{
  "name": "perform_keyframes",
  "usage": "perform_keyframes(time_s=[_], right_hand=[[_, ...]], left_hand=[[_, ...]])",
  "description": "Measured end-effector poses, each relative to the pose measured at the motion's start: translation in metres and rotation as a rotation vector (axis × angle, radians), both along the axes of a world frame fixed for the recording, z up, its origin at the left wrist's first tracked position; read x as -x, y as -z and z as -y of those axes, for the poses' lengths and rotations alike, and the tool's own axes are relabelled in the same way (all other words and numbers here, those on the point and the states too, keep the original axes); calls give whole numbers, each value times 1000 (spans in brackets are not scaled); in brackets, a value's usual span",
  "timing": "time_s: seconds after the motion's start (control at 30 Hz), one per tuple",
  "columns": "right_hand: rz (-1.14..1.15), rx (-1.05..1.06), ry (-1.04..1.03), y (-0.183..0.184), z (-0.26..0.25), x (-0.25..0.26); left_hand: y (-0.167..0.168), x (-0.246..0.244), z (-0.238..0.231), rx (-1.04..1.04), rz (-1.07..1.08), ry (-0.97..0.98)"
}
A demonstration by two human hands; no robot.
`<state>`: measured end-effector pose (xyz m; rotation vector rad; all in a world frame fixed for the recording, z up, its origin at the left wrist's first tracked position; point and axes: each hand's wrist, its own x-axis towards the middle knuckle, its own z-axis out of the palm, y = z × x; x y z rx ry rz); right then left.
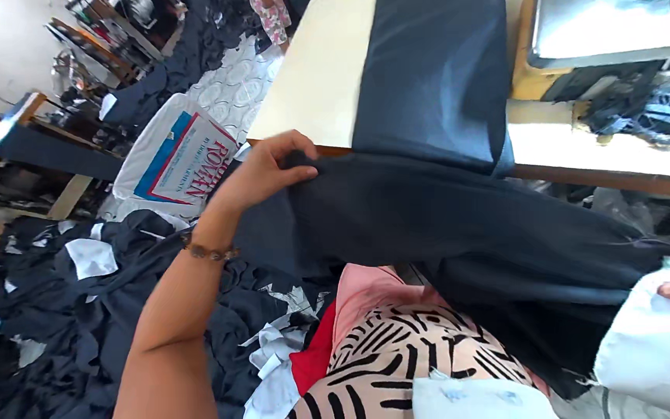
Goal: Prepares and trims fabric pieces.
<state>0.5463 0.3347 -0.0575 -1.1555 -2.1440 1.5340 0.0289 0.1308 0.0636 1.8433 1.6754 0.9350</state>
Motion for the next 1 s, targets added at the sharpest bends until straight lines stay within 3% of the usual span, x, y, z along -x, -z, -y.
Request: perform_keyframes(time_s=[0.23, 0.33, 0.4, 0.47, 0.53, 0.6, 0.63, 0.7, 0.83, 1.0], right_hand=[[-132, -183, -177, 7, -2, 3], [-136, -305, -125, 11, 2, -3], [-132, -322, -194, 15, 12, -13], [-194, -245, -386, 27, 26, -18], [-233, -63, -563, 39, 44, -8], [-255, 97, -595, 44, 59, 16], [-265, 153, -574, 44, 65, 31], [-315, 214, -539, 43, 75, 62], [-404, 405, -663, 38, 96, 112], [-314, 666, -623, 33, 115, 130]], left_hand=[[-37, 3, -26, 103, -334, -286], [-33, 9, -24, 248, -459, -189], [-3, 11, -9, 409, -434, -38], [51, -1, 16, 607, -357, 154], [108, -31, 44, 819, -74, 315], [150, -62, 58, 837, 246, 420], [155, -79, 55, 789, 334, 474], [135, -112, 41, 650, 298, 514], [86, -147, 21, 443, 32, 403], [84, -143, 16, 443, 95, 404]])
